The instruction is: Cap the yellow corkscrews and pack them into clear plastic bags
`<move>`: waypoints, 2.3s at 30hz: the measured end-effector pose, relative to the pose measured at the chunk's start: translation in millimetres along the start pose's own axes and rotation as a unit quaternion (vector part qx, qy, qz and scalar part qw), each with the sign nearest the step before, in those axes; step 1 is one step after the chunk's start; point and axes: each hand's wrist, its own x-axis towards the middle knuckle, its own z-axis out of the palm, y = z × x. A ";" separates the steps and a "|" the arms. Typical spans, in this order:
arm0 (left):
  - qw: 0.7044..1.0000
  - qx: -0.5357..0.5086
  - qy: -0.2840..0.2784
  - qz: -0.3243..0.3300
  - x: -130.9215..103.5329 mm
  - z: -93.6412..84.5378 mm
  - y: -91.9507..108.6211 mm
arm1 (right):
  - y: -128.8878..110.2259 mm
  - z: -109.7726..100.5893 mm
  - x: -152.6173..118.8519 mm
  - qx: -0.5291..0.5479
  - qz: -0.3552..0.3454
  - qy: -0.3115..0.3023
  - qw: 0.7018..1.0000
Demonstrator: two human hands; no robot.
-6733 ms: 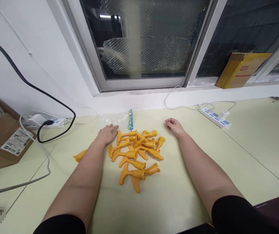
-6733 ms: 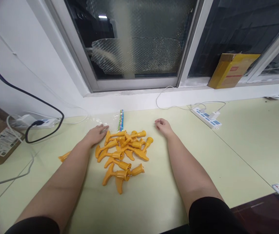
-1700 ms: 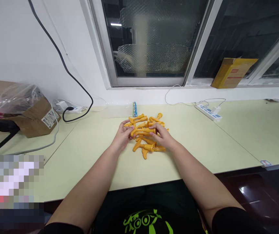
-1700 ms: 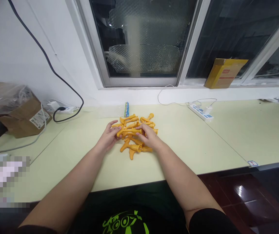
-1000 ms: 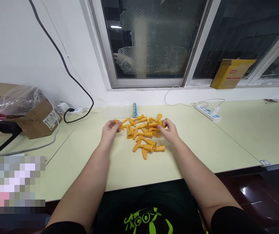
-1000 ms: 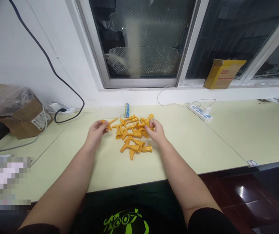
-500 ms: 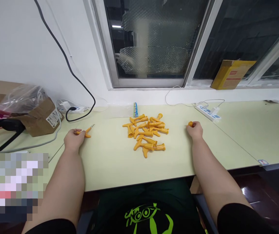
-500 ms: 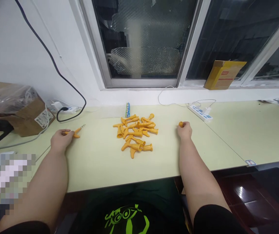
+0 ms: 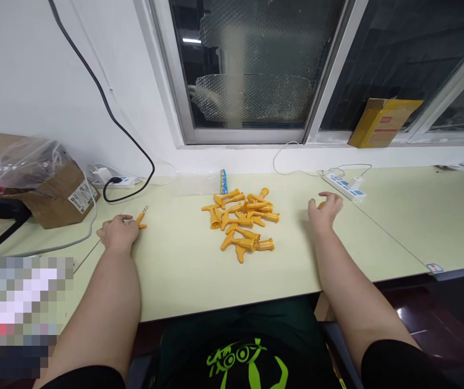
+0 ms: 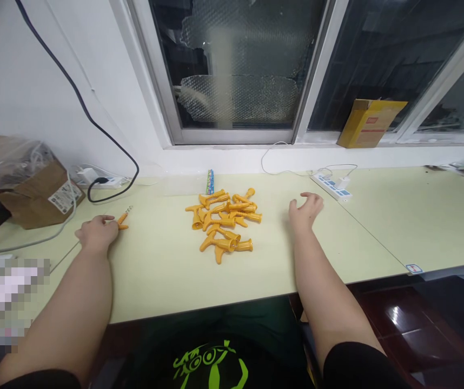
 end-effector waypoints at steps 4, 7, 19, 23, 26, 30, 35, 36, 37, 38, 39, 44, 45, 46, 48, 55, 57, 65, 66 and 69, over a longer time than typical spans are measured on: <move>0.988 0.137 0.057 -0.051 -17.5 4.1 22.7 | -40.6 7.7 -26.1 0.132 -0.147 -0.225 0.954; 0.987 0.155 0.049 0.018 -33.3 12.3 41.6 | -61.8 15.1 -46.0 0.114 -0.173 -0.318 0.925; 0.951 0.084 -0.015 0.297 -79.4 64.0 91.3 | -60.4 6.9 -38.3 0.248 0.060 -0.419 0.871; 0.924 0.060 -0.027 0.375 -84.5 68.7 93.6 | -69.0 6.6 -38.6 0.334 0.197 -0.416 0.823; 0.895 0.032 -0.031 0.443 -89.3 71.6 97.7 | -80.8 6.9 -44.7 0.378 0.250 -0.416 0.789; 0.851 -0.013 -0.053 0.522 -106.7 80.3 114.7 | -101.1 1.8 -51.1 0.419 0.278 -0.433 0.749; 0.760 -0.022 -0.079 0.645 -130.7 97.2 135.8 | -119.7 -10.1 -48.3 0.425 0.325 -0.542 0.648; 0.744 -0.027 -0.082 0.663 -133.4 99.1 138.0 | -120.9 -11.8 -48.0 0.413 0.333 -0.577 0.621; 0.733 -0.034 -0.087 0.674 -135.3 99.8 139.5 | -121.2 -13.0 -48.4 0.400 0.338 -0.611 0.594; 0.725 -0.043 -0.097 0.680 -136.5 99.6 140.5 | -120.9 -13.9 -49.5 0.388 0.340 -0.637 0.573; 0.720 -0.054 -0.113 0.683 -137.3 98.3 141.2 | -120.1 -14.4 -51.2 0.380 0.338 -0.655 0.558; 0.723 -0.106 -0.174 0.660 -140.2 86.4 140.0 | -115.1 -14.6 -62.7 0.390 0.266 -0.686 0.554; 0.733 -0.109 -0.171 0.649 -141.6 84.4 139.0 | -114.5 -14.1 -64.3 0.399 0.237 -0.685 0.561; 0.749 -0.112 -0.166 0.632 -143.3 82.7 137.9 | -113.9 -13.5 -65.4 0.410 0.205 -0.679 0.574; 0.794 -0.125 -0.170 0.569 -146.4 80.8 135.3 | -112.2 -11.7 -65.8 0.437 0.131 -0.633 0.625; 0.928 -0.229 -0.142 0.259 -117.5 79.9 117.4 | -86.3 -5.6 -43.9 0.349 -0.033 -0.344 0.871; 0.955 -0.190 -0.075 0.214 -97.2 73.3 106.9 | -73.3 -5.0 -34.1 0.320 -0.002 -0.318 0.892; 0.986 0.061 -0.006 0.157 -35.3 27.1 57.0 | -22.9 -7.6 -4.9 0.041 0.099 -0.307 0.946; 0.986 0.075 -0.011 0.148 -32.0 25.0 52.7 | -18.3 -7.7 -2.9 0.012 0.109 -0.316 0.942; 0.982 0.112 -0.044 0.146 -26.5 24.9 44.7 | -9.1 -6.7 -1.0 -0.044 0.131 -0.299 0.944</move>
